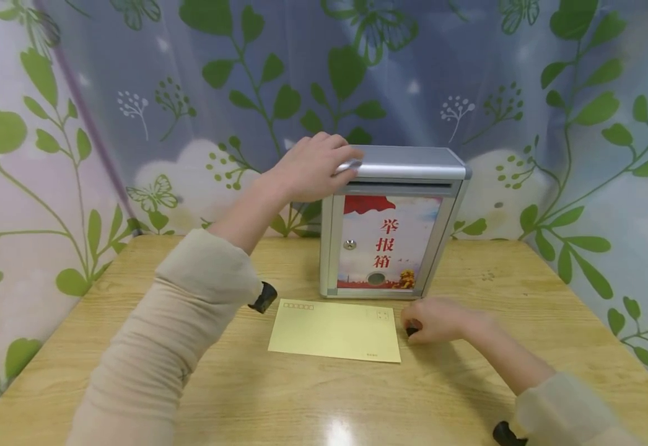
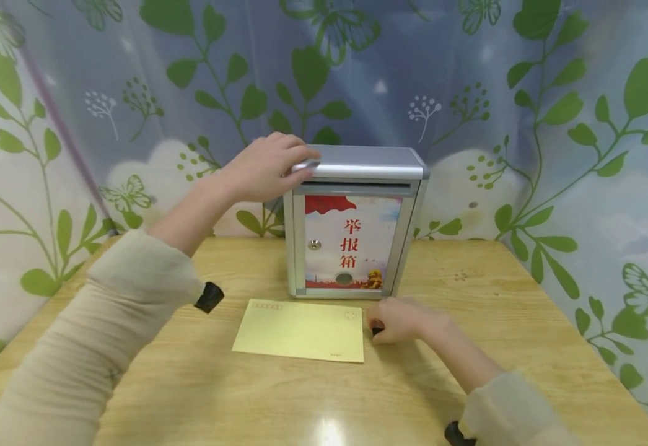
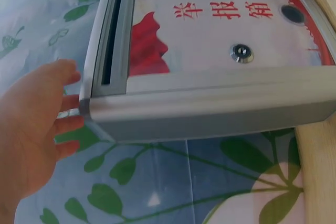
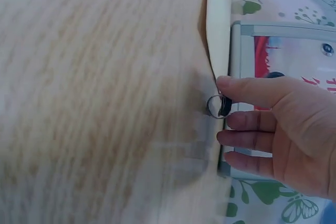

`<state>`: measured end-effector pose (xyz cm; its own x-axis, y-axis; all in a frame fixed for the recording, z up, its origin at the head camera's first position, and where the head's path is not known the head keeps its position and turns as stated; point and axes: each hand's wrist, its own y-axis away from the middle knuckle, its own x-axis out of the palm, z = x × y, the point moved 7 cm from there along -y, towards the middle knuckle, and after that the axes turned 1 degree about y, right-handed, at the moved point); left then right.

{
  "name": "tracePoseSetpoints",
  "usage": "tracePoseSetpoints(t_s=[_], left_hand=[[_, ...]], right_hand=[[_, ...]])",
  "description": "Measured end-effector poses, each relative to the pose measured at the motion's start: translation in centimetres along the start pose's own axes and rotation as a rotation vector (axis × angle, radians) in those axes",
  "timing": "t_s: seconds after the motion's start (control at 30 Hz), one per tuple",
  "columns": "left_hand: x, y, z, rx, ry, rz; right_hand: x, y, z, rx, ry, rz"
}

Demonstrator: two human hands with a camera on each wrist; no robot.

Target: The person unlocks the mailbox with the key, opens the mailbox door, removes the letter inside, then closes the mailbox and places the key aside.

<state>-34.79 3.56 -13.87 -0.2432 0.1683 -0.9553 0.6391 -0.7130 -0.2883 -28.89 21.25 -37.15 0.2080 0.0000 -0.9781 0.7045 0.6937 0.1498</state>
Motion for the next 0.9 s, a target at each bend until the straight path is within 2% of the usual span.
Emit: tracePoseSetpoints(t_s=[0.27, 0.53, 0.73, 0.9], left_hand=[[0.4, 1.6, 3.3, -0.179, -0.032, 0.066], [1.9, 3.1, 5.4, -0.271, -0.005, 0.117], [3.5, 4.7, 7.7, -0.365, 0.014, 0.149], [4.8, 6.4, 9.7, -0.44, 0.033, 0.157]], right_hand=[[0.6, -0.4, 0.1, -0.01, -0.043, 0.012], [0.4, -0.4, -0.1, -0.01, -0.042, -0.012], [-0.6, 0.2, -1.3, 0.075, -0.094, -0.067], [-1.7, 1.4, -3.3, 0.172, -0.083, -0.119]])
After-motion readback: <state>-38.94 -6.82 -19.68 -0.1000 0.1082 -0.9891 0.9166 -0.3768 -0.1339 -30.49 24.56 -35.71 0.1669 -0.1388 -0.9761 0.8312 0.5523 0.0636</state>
